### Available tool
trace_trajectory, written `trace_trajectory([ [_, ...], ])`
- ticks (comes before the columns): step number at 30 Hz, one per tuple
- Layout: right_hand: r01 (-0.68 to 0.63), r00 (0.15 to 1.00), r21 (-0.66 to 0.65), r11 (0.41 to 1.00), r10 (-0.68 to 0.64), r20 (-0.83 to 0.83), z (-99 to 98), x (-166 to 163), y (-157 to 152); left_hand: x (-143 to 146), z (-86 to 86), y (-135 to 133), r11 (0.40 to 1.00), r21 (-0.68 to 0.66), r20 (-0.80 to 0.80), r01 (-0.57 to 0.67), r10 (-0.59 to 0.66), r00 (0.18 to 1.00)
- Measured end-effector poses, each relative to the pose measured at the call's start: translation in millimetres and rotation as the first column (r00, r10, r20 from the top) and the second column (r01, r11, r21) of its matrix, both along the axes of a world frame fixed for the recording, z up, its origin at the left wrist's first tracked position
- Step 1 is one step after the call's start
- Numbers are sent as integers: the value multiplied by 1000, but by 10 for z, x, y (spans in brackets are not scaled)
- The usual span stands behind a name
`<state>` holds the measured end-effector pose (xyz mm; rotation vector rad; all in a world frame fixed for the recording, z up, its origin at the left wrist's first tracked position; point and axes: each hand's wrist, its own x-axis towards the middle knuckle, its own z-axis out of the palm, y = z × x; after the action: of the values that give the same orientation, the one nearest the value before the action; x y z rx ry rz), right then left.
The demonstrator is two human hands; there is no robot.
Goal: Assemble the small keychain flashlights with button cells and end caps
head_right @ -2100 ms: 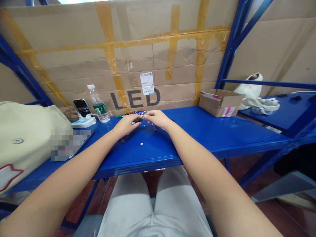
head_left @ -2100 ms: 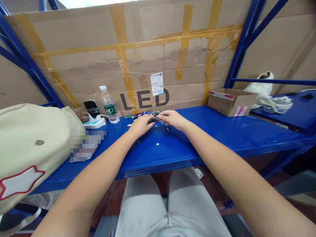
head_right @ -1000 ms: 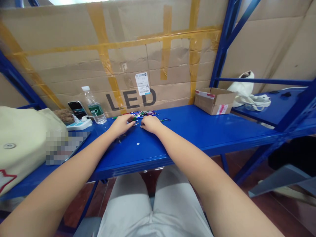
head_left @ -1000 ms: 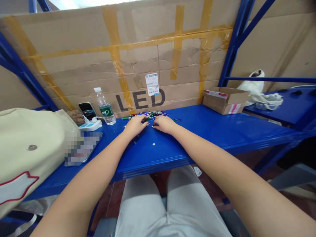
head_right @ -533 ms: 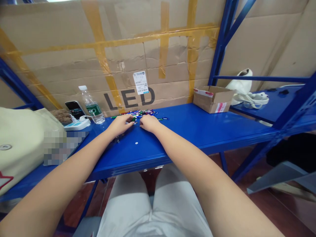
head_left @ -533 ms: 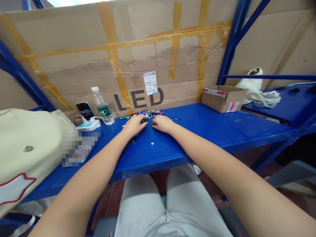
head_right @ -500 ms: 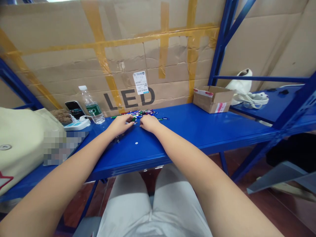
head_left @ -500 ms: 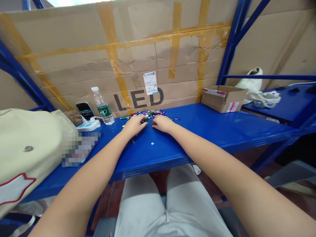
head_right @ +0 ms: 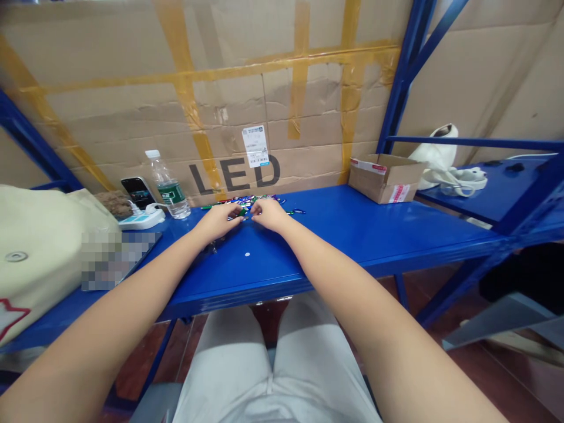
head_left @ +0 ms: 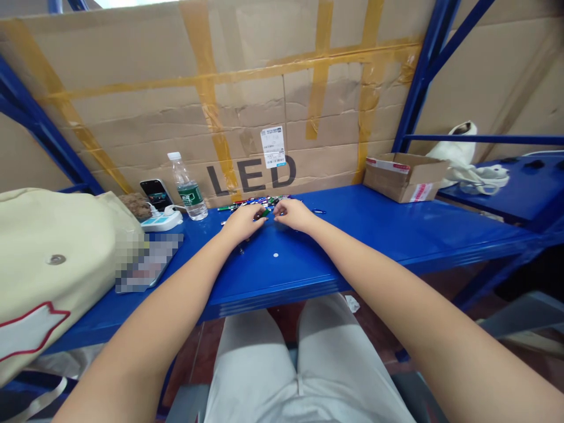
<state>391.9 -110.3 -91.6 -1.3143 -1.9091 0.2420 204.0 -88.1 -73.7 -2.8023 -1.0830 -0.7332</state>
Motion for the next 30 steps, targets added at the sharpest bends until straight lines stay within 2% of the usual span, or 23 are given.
trace_trajectory([
  [2, -14, 977, -15, 1000, 11, -212, 4, 6, 16, -4, -5, -5, 1000, 1, -6, 3, -3, 1000],
  [4, -67, 916, -24, 998, 52, -399, 13, 3, 15, -4, -13, -15, 1000, -12, -6, 1, -1, 1000],
  [7, -146, 841, 14, 989, 131, -525, 31, -21, -17, 5, -23, -34, 998, -60, 14, 15, -15, 1000],
  [9, -146, 845, 50, 988, 151, -513, 42, -41, -48, 12, -26, -44, 996, -88, 36, 29, -26, 999],
  [17, -60, 911, 84, 995, 89, -402, 73, -42, -108, 29, -30, -62, 991, -113, 104, 64, -53, 993],
  [22, -92, 948, 96, 991, 117, -297, 61, -49, -105, 30, -33, -81, 990, -127, 113, 58, -44, 993],
  [26, -134, 943, 94, 987, 156, -293, 56, -60, -99, 11, -20, -64, 991, -135, 123, -3, 19, 992],
  [28, -103, 959, 81, 991, 120, -258, 49, -57, -82, -14, -2, -43, 990, -129, 154, -58, 77, 985],
  [30, -31, 991, 82, 996, 42, -128, 32, -55, -54, -49, 20, -22, 987, -114, 185, -109, 129, 974],
])
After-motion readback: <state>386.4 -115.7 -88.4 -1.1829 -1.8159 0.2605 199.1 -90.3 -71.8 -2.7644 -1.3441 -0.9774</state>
